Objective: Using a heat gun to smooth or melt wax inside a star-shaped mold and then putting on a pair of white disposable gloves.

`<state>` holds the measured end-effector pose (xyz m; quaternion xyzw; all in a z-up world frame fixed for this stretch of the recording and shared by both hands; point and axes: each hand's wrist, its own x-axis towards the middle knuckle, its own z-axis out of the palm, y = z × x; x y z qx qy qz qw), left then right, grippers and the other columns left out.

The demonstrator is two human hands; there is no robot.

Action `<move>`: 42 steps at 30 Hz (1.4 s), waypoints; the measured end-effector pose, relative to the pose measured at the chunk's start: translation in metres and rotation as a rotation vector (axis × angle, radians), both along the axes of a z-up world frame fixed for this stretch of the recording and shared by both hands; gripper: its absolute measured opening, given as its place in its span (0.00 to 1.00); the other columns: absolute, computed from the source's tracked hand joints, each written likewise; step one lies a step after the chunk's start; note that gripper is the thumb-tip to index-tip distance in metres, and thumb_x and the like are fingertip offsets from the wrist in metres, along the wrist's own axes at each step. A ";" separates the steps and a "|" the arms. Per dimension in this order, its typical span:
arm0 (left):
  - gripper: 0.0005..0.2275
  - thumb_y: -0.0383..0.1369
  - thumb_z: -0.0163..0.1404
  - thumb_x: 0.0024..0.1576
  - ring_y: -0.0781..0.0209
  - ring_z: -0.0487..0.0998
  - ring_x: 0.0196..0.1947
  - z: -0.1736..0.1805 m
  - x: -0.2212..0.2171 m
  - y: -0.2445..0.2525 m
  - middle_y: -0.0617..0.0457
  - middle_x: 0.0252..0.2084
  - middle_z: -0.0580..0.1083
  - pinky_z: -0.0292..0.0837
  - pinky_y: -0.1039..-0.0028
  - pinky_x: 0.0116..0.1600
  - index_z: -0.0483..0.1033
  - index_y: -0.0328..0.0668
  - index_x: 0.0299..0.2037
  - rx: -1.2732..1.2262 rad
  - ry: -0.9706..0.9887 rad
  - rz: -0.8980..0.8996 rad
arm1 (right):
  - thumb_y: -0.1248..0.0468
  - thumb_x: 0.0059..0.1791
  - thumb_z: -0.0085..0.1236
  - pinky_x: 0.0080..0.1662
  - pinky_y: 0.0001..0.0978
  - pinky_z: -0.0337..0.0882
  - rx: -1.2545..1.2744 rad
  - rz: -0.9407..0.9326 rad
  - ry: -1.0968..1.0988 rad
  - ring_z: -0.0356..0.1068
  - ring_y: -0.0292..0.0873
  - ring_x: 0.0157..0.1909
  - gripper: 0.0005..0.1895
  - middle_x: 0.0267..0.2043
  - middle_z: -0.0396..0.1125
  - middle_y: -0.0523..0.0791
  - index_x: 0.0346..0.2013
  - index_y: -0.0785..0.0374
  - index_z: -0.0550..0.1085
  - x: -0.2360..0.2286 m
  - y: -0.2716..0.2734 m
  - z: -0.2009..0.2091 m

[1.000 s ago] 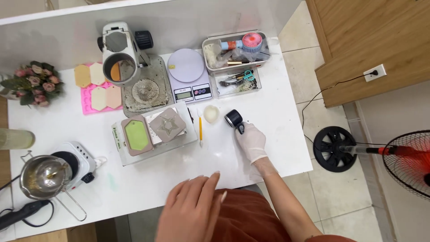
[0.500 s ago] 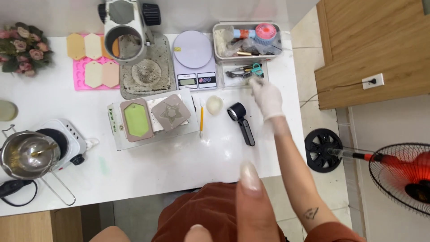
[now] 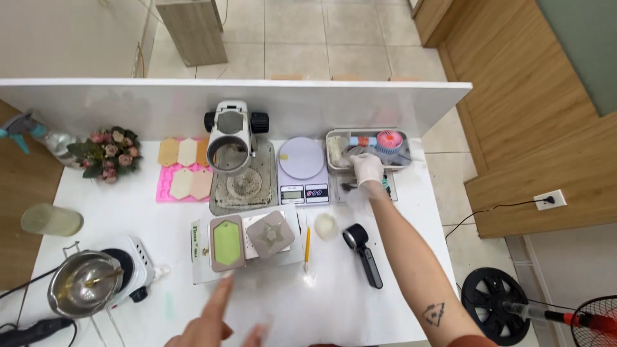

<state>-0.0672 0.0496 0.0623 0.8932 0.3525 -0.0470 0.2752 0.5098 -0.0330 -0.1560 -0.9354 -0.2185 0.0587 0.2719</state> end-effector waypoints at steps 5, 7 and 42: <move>0.35 0.53 0.54 0.51 0.57 0.86 0.29 0.011 0.048 -0.003 0.44 0.31 0.81 0.83 0.66 0.37 0.61 0.54 0.69 0.121 0.090 0.210 | 0.53 0.44 0.63 0.43 0.39 0.74 0.572 -0.296 0.369 0.78 0.46 0.36 0.17 0.33 0.77 0.50 0.36 0.65 0.80 -0.052 0.000 0.101; 0.30 0.55 0.47 0.58 0.60 0.87 0.41 0.020 0.059 -0.012 0.49 0.40 0.82 0.83 0.63 0.51 0.60 0.56 0.68 -0.045 0.412 0.115 | 0.49 0.44 0.62 0.44 0.38 0.76 0.643 -0.258 0.270 0.78 0.46 0.38 0.21 0.35 0.77 0.49 0.36 0.66 0.80 -0.055 -0.008 0.112; 0.29 0.56 0.39 0.62 0.52 0.80 0.52 0.003 0.107 -0.061 0.45 0.50 0.76 0.71 0.56 0.59 0.58 0.50 0.69 -0.169 0.396 -0.321 | 0.53 0.53 0.59 0.41 0.40 0.71 0.228 -0.119 -0.285 0.74 0.52 0.39 0.13 0.39 0.75 0.49 0.50 0.49 0.81 -0.054 -0.064 0.119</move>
